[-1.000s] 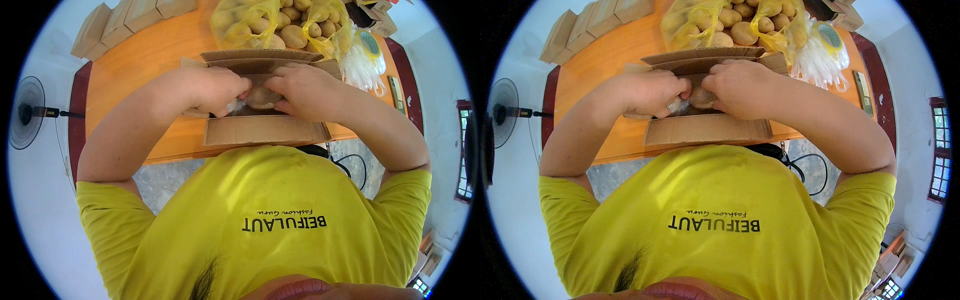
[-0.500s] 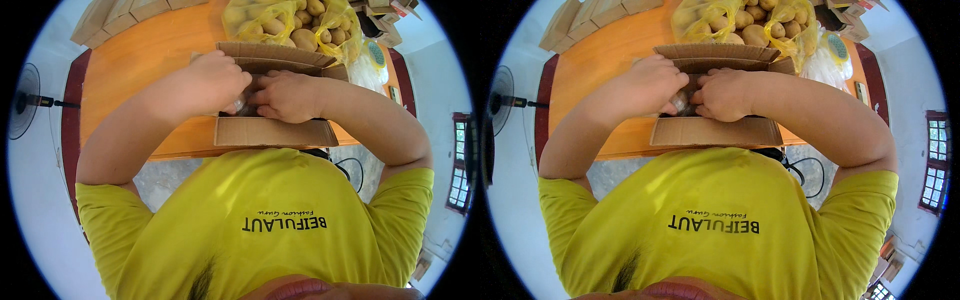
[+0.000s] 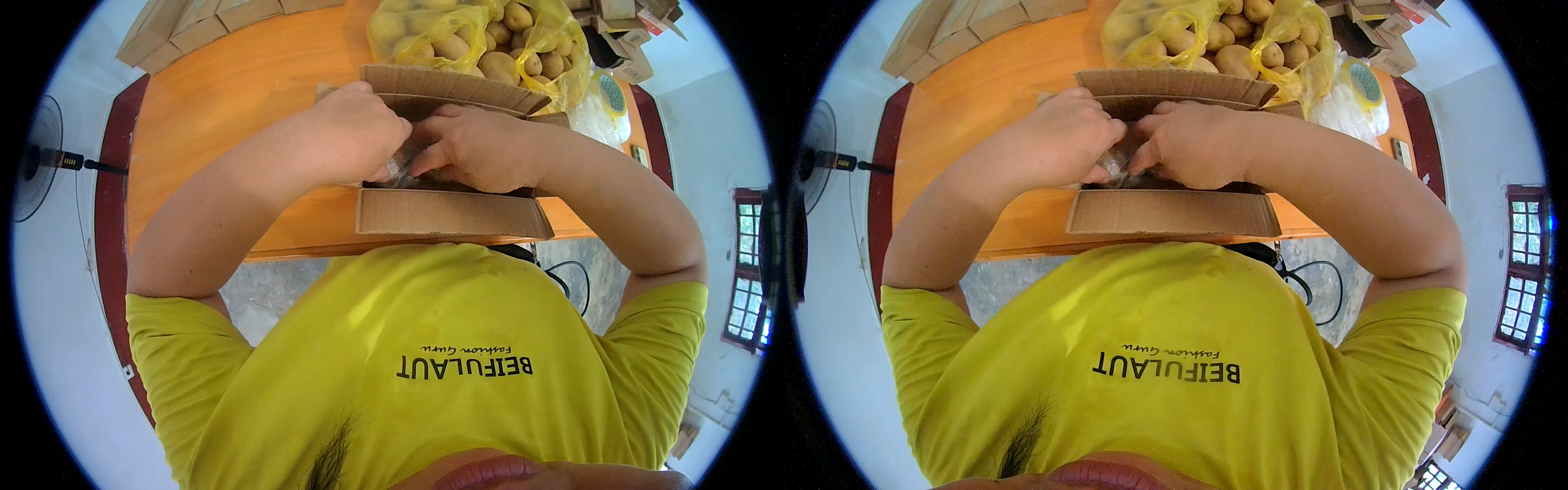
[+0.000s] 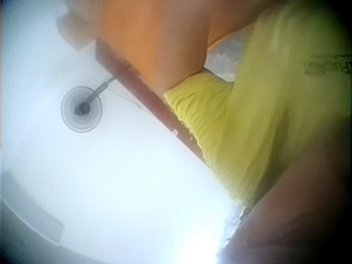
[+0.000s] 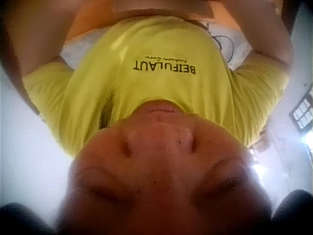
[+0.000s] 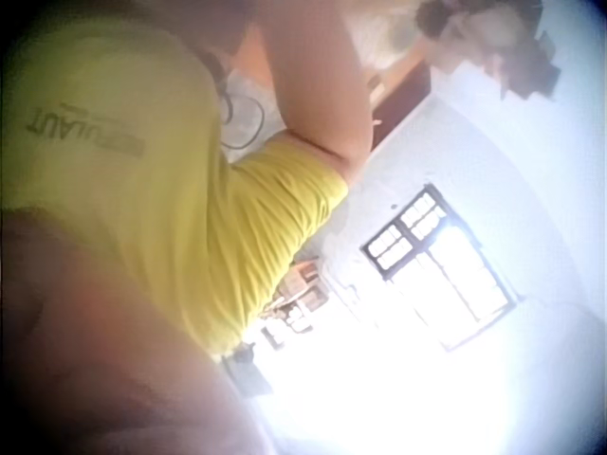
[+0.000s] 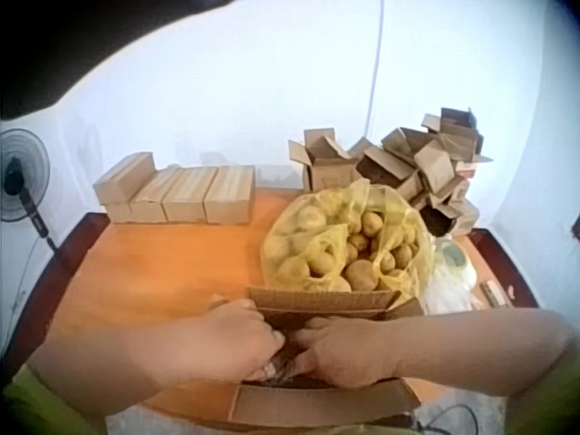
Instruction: The person places individually wrapped potatoes into a cardboard box, closes the flaps, and seals the box with clear packing tape. The person then turns the box and presses the tape to ensure it is secure.
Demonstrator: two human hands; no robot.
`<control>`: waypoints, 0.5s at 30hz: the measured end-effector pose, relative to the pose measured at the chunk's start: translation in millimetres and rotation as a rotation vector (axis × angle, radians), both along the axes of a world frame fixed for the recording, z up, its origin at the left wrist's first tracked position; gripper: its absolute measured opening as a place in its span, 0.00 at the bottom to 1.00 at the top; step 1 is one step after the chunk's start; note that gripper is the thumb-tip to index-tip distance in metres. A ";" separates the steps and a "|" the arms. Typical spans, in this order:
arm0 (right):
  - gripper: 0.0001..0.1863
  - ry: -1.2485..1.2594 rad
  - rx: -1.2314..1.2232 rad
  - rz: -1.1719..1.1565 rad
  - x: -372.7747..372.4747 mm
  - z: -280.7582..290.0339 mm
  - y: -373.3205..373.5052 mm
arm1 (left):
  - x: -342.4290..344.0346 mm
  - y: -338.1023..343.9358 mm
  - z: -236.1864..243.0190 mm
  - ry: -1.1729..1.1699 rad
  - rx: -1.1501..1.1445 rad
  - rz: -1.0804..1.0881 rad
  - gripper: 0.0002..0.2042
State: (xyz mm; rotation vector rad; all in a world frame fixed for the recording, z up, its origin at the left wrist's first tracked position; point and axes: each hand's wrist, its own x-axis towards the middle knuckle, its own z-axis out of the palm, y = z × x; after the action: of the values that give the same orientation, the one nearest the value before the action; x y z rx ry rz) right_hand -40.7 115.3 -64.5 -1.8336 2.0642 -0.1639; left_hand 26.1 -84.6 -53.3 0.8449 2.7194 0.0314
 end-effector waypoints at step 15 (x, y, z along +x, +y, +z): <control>0.16 -0.321 0.421 -0.123 -3.7 11.2 -20.6 | 5.8 -2.1 -16.3 0.101 0.165 -0.042 0.16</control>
State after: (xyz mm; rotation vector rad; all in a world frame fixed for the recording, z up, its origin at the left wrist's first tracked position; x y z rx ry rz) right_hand -44.4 94.7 -53.2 -1.3352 1.8185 -0.0454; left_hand 31.9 -86.7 -69.6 0.9738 2.8221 0.2132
